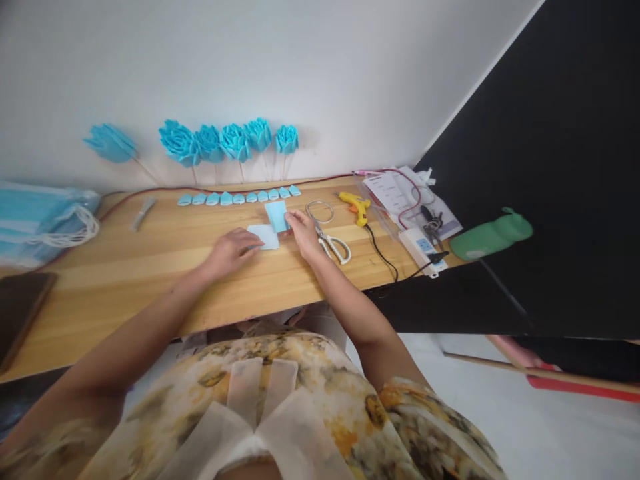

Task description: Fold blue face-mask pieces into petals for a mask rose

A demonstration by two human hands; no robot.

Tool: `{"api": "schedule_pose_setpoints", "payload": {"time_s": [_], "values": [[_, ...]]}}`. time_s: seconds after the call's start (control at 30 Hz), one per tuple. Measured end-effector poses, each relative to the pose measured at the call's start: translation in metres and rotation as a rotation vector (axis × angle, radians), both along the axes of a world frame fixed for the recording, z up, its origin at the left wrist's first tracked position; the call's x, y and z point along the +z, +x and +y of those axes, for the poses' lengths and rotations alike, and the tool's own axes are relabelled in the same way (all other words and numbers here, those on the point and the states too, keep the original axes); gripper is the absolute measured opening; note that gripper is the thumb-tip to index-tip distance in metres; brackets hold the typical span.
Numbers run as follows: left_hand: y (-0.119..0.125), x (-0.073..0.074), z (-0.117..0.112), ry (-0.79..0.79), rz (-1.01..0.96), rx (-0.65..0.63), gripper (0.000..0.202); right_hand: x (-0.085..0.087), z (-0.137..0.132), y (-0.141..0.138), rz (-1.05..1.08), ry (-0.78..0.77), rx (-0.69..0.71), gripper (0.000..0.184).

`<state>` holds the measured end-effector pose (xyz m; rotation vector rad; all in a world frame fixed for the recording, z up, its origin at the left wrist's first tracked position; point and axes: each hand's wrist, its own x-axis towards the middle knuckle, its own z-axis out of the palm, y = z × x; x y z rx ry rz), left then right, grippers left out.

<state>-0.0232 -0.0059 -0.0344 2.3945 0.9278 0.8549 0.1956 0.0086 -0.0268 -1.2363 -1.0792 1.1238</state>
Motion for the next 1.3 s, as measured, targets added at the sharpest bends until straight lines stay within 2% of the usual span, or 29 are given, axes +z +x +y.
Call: {"api": "schedule_pose_setpoints", "payload": {"time_s": [0.13, 0.2, 0.27, 0.4, 0.5, 0.57, 0.63, 0.7, 0.8, 0.97, 1.13, 1.3], "values": [[0.001, 0.009, -0.005, -0.044, -0.087, 0.037, 0.027, 0.001, 0.001, 0.003, 0.031, -0.021, 0.021, 0.035], [0.002, 0.018, -0.010, -0.165, -0.199, 0.071, 0.031, 0.003, -0.001, 0.003, -0.034, 0.025, 0.025, 0.033], [0.005, 0.026, -0.015, -0.417, -0.345, 0.090, 0.037, 0.008, -0.007, 0.000, -0.207, 0.145, 0.043, 0.028], [0.010, 0.034, -0.019, -0.965, -0.768, 0.018, 0.053, 0.027, -0.022, -0.011, -0.692, 0.536, 0.186, 0.024], [0.008, 0.037, -0.013, -1.122, -0.974, 0.081, 0.030, 0.045, -0.026, -0.015, -0.887, 0.716, 0.332, 0.024], [0.005, 0.043, -0.007, -1.120, -1.041, 0.179, 0.018, 0.055, -0.023, -0.013, -0.877, 0.771, 0.316, 0.027], [0.002, 0.050, -0.001, -1.071, -1.080, 0.227, 0.020, 0.062, -0.017, -0.009, -0.808, 0.774, 0.253, 0.033], [0.000, 0.057, 0.004, -0.988, -1.104, 0.224, 0.022, 0.064, -0.011, -0.004, -0.742, 0.731, 0.236, 0.037], [0.002, 0.060, 0.007, -0.872, -1.106, 0.185, 0.025, 0.059, -0.005, -0.003, -0.676, 0.643, 0.288, 0.038], [0.006, 0.048, 0.005, -0.812, -1.092, 0.164, 0.031, 0.053, -0.001, -0.011, -0.629, 0.608, 0.358, 0.029], [0.007, 0.038, -0.001, -0.884, -1.124, 0.149, 0.032, 0.051, 0.007, -0.016, -0.624, 0.647, 0.375, 0.017], [0.009, 0.032, -0.002, -0.917, -1.106, 0.183, 0.032, 0.039, 0.007, -0.016, -0.601, 0.569, 0.366, 0.010]]}}
